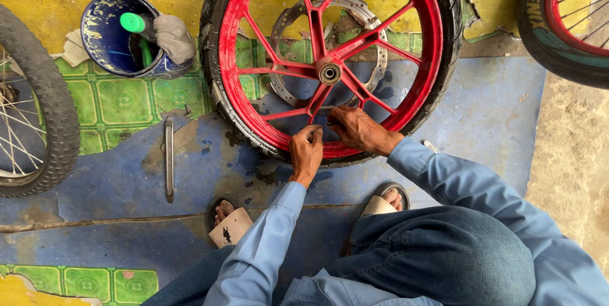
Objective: The person works on a red bicycle wheel, using a tire lever to pry the tire bead and applying liquid from a bottle to the rim and tire. They repeatedly flip the wheel and adjust the tire with their hands and a tool.
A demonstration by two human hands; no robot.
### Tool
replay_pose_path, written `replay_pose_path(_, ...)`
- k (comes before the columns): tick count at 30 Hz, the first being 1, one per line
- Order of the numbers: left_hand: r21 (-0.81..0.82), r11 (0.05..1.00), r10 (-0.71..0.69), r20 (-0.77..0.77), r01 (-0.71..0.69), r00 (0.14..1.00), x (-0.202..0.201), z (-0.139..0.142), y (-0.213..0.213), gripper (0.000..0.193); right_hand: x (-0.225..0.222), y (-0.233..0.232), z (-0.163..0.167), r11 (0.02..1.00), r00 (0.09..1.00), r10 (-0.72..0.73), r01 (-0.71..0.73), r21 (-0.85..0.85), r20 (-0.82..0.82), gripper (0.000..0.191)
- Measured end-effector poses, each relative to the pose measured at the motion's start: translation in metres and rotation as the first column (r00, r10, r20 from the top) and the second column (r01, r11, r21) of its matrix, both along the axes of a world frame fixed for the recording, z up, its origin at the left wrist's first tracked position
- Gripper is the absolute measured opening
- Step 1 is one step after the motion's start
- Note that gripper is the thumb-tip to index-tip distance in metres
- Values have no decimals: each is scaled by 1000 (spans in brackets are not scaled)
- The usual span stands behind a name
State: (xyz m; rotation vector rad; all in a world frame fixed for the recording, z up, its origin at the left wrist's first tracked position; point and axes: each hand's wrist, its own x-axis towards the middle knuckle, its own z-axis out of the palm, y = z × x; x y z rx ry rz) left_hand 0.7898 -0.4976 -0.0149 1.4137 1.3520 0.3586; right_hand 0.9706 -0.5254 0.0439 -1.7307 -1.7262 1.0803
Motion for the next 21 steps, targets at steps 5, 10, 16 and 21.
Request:
replay_pose_path(5,34,999,-18,-32,19,999,3,-4,1,22,-1,-7,-15,999,999,-4,6,46,-34,17)
replay_pose_path(10,2,1000,25,-2,-25,1000,5,-7,-2,22,-1,-12,-25,997,999,-31,33,65,-32,17)
replay_pose_path(16,48,999,-14,-74,18,997,5,-3,-3,22,0,-12,-33,997,999,-49,49,67,0,18)
replay_pose_path(21,30,999,-27,-125,31,992,6,-1,-4,22,-2,-9,-32,993,998,-24,17,120,54,27)
